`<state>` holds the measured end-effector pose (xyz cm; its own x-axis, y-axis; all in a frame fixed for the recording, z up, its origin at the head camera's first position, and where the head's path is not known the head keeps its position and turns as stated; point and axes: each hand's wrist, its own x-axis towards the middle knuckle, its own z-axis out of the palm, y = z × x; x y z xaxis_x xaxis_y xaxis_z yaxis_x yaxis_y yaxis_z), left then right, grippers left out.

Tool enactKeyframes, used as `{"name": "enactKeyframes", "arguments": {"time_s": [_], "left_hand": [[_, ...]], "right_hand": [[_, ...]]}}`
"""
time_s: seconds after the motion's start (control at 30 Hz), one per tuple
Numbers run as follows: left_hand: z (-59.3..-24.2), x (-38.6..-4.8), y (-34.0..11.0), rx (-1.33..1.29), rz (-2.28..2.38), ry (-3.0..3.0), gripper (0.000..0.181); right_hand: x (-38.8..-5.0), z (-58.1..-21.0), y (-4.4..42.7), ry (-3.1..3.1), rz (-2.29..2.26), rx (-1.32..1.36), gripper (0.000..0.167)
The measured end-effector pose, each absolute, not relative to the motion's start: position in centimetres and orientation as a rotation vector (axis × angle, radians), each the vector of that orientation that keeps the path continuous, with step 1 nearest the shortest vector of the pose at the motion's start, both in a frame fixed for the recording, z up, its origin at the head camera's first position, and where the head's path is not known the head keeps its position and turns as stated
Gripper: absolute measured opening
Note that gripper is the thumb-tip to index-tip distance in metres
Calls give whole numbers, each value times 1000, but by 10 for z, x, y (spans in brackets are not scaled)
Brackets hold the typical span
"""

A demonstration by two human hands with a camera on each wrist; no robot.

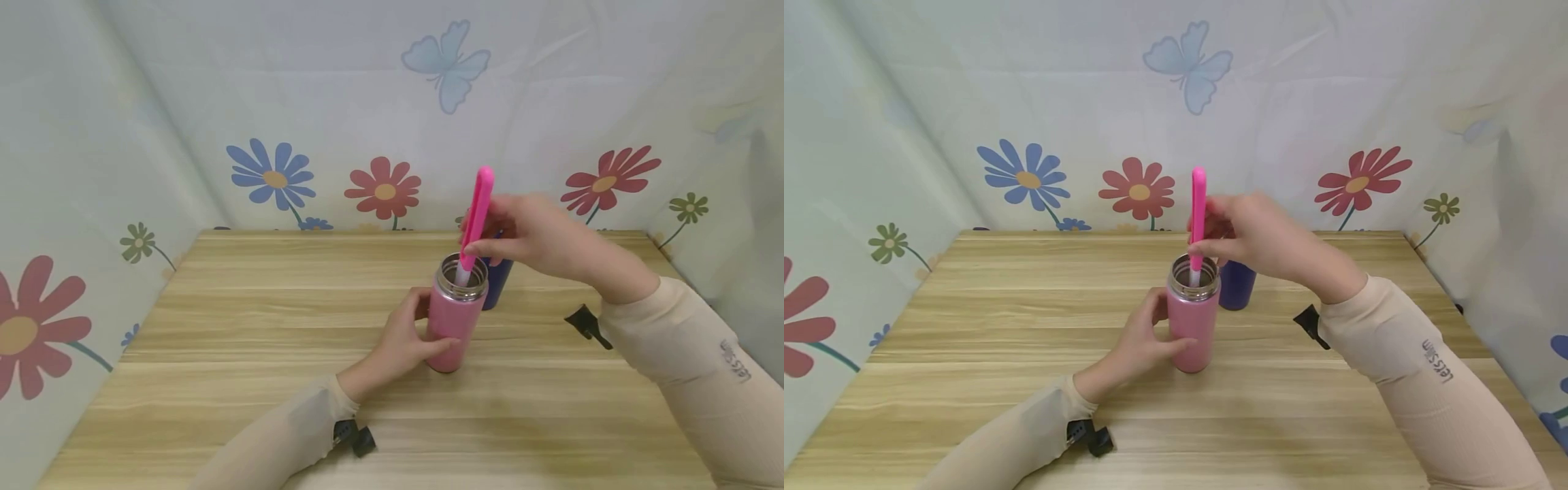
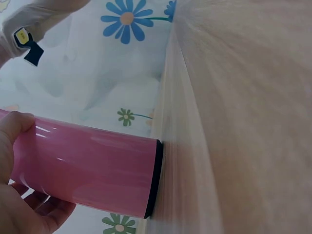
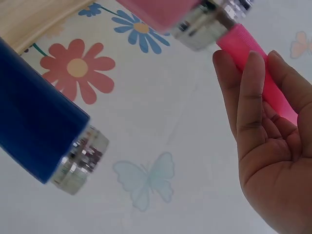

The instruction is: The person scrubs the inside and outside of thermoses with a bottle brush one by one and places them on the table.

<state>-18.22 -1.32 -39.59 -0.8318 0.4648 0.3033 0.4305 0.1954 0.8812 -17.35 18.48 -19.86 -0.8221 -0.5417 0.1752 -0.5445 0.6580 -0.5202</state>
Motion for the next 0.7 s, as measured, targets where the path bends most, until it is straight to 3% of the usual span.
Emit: {"name": "enactKeyframes", "arguments": {"time_s": [0.7], "left_hand": [[-394, -180, -12, 888, 1724, 2422, 71]], "right_hand": [[-165, -158, 190, -2781, 867, 875, 22]]}}
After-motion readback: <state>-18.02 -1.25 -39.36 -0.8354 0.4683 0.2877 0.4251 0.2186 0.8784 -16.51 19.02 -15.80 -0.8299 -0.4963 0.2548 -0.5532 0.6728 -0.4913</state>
